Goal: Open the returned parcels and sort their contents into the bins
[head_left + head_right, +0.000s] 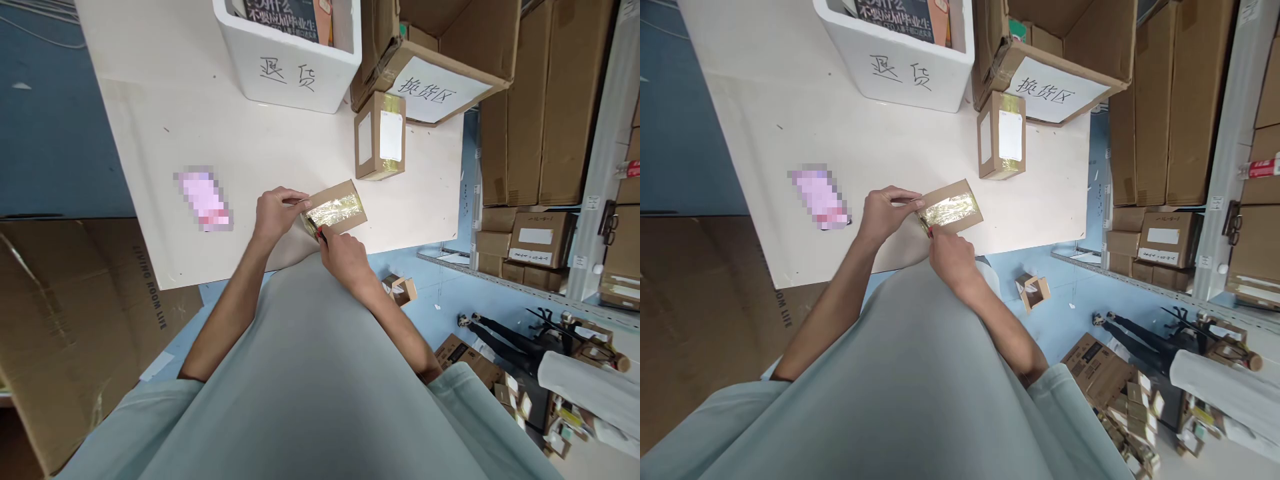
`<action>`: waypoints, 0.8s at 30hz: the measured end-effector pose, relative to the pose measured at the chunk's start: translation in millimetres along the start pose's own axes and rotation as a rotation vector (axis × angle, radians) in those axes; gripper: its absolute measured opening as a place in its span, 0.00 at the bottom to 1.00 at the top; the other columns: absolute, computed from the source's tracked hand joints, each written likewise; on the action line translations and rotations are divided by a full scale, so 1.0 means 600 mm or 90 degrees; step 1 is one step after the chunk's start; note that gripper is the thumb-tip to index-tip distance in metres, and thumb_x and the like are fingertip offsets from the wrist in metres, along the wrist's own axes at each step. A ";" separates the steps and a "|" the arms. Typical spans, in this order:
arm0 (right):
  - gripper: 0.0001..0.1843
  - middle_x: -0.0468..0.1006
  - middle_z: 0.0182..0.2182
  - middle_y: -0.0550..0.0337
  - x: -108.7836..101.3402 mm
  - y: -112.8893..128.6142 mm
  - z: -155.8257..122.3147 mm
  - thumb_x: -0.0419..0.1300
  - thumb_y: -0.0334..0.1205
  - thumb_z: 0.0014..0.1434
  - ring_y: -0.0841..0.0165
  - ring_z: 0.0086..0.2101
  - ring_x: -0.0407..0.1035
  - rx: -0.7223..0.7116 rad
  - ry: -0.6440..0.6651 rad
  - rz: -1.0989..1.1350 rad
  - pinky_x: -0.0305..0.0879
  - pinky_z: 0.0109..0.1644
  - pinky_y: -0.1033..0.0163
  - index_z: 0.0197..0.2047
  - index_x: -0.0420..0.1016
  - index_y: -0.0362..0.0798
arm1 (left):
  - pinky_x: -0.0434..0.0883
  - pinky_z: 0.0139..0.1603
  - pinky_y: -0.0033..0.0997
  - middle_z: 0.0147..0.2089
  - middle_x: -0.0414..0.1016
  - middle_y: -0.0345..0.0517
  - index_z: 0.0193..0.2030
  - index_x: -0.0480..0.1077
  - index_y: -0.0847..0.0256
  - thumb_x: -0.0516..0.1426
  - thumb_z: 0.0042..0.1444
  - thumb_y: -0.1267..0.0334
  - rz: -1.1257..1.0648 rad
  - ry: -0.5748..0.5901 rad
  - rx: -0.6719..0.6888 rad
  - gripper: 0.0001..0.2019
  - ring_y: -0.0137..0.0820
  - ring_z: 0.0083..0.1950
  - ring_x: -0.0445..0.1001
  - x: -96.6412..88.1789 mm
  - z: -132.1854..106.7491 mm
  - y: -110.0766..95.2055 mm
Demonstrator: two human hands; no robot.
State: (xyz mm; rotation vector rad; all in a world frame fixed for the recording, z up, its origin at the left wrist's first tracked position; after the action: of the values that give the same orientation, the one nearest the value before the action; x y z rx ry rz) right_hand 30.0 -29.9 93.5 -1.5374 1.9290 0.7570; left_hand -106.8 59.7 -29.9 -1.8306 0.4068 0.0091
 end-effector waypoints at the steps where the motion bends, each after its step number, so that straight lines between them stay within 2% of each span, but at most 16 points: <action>1: 0.21 0.87 0.48 0.43 0.001 -0.002 -0.002 0.47 0.42 0.81 0.48 0.48 0.82 -0.002 0.002 0.000 0.74 0.50 0.49 0.70 0.70 0.50 | 0.82 0.58 0.42 0.49 0.88 0.46 0.42 0.87 0.56 0.71 0.56 0.58 0.000 0.004 -0.001 0.08 0.42 0.51 0.85 0.000 0.002 0.000; 7: 0.22 0.87 0.49 0.40 0.010 -0.008 -0.029 0.46 0.40 0.81 0.49 0.49 0.82 0.020 0.047 -0.037 0.74 0.50 0.51 0.70 0.70 0.46 | 0.82 0.55 0.40 0.47 0.88 0.46 0.41 0.88 0.55 0.70 0.56 0.59 -0.015 -0.010 0.004 0.07 0.40 0.50 0.85 0.005 -0.010 -0.004; 10: 0.21 0.86 0.50 0.41 0.014 -0.003 -0.023 0.45 0.40 0.82 0.52 0.49 0.82 0.018 0.044 -0.035 0.74 0.50 0.53 0.69 0.69 0.46 | 0.82 0.56 0.39 0.48 0.88 0.45 0.42 0.88 0.55 0.70 0.57 0.59 -0.017 -0.021 0.004 0.08 0.39 0.49 0.85 0.006 -0.012 -0.003; 13: 0.24 0.87 0.50 0.43 0.020 -0.003 -0.016 0.43 0.42 0.83 0.53 0.49 0.82 -0.011 0.035 -0.030 0.74 0.51 0.54 0.74 0.64 0.47 | 0.82 0.54 0.38 0.47 0.88 0.46 0.42 0.88 0.55 0.70 0.56 0.60 -0.001 -0.036 0.010 0.08 0.39 0.47 0.85 0.007 -0.006 -0.002; 17: 0.28 0.87 0.50 0.43 0.042 -0.025 -0.025 0.42 0.40 0.83 0.54 0.50 0.83 -0.050 0.061 -0.061 0.73 0.53 0.55 0.81 0.57 0.49 | 0.82 0.52 0.38 0.46 0.88 0.46 0.40 0.88 0.56 0.70 0.56 0.62 0.019 -0.040 0.015 0.06 0.38 0.44 0.85 0.016 0.000 -0.005; 21: 0.29 0.88 0.49 0.45 0.063 -0.051 -0.040 0.41 0.44 0.84 0.54 0.49 0.84 -0.073 0.072 -0.079 0.73 0.52 0.55 0.82 0.57 0.54 | 0.82 0.53 0.39 0.46 0.88 0.46 0.41 0.88 0.56 0.70 0.57 0.60 0.020 -0.036 0.019 0.07 0.38 0.46 0.85 0.025 -0.003 -0.007; 24: 0.29 0.88 0.49 0.46 0.061 -0.066 -0.043 0.40 0.45 0.84 0.55 0.49 0.84 -0.068 0.059 -0.077 0.72 0.50 0.57 0.82 0.57 0.55 | 0.82 0.54 0.39 0.46 0.88 0.47 0.42 0.88 0.56 0.70 0.57 0.58 0.007 -0.031 0.018 0.08 0.39 0.47 0.85 0.027 -0.005 -0.005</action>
State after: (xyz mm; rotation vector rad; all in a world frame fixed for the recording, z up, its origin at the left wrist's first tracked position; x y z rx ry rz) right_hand 59.8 -80.1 81.1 -1.7650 1.8683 0.7584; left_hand -91.2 53.4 -29.6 -1.7962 0.3811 0.0551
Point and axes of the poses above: each hand's wrist, its own z-axis towards the middle knuckle, its own x-axis out of the palm, y = z × x, the point moved 2 cm from there along z, towards the middle knuckle
